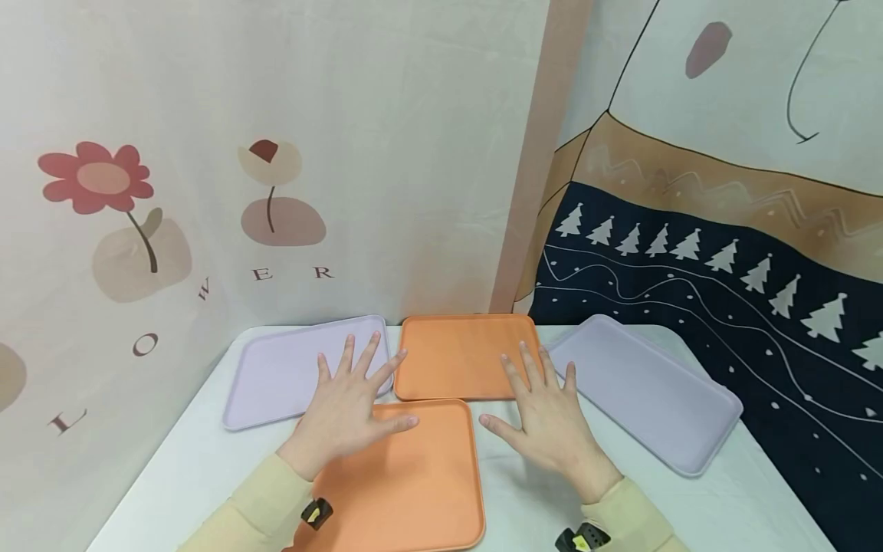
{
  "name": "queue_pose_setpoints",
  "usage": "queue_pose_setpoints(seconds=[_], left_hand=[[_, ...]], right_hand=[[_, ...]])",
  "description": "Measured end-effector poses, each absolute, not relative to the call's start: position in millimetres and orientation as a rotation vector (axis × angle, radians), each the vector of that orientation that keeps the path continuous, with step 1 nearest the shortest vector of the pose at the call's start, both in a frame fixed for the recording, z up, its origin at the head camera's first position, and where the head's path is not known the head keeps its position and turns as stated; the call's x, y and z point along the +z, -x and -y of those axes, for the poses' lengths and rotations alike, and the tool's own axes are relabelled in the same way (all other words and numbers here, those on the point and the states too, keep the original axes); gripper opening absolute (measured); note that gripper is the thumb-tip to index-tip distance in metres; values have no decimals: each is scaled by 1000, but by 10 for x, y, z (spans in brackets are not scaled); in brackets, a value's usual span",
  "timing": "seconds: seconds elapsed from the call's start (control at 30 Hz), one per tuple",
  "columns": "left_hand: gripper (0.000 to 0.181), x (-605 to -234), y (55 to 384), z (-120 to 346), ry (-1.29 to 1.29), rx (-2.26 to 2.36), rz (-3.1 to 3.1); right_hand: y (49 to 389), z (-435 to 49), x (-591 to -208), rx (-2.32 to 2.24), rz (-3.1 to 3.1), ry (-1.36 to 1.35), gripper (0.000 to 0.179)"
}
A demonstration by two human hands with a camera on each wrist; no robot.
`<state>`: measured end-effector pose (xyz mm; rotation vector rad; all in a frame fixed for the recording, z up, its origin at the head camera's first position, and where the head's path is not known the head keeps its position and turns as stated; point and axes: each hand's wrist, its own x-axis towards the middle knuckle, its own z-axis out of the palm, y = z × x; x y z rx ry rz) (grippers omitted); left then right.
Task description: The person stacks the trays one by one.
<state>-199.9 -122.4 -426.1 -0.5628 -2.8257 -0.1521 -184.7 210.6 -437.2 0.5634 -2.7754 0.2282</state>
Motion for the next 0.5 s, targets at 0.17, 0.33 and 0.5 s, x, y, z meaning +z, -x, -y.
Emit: queue_pose_setpoints(seconds=[0.17, 0.33, 0.5], left_hand=[[105, -4250, 1990, 1222, 563, -156, 2831], [106, -4228, 1979, 1230, 556, -162, 2849], [107, -4200, 1963, 1250, 547, -200, 2855]], right_hand=[[1835, -2114, -4364, 230, 2762, -562, 98], [1818, -2128, -4355, 238, 2769, -556, 98], [1793, -2149, -4335, 269, 2772, -551, 98]])
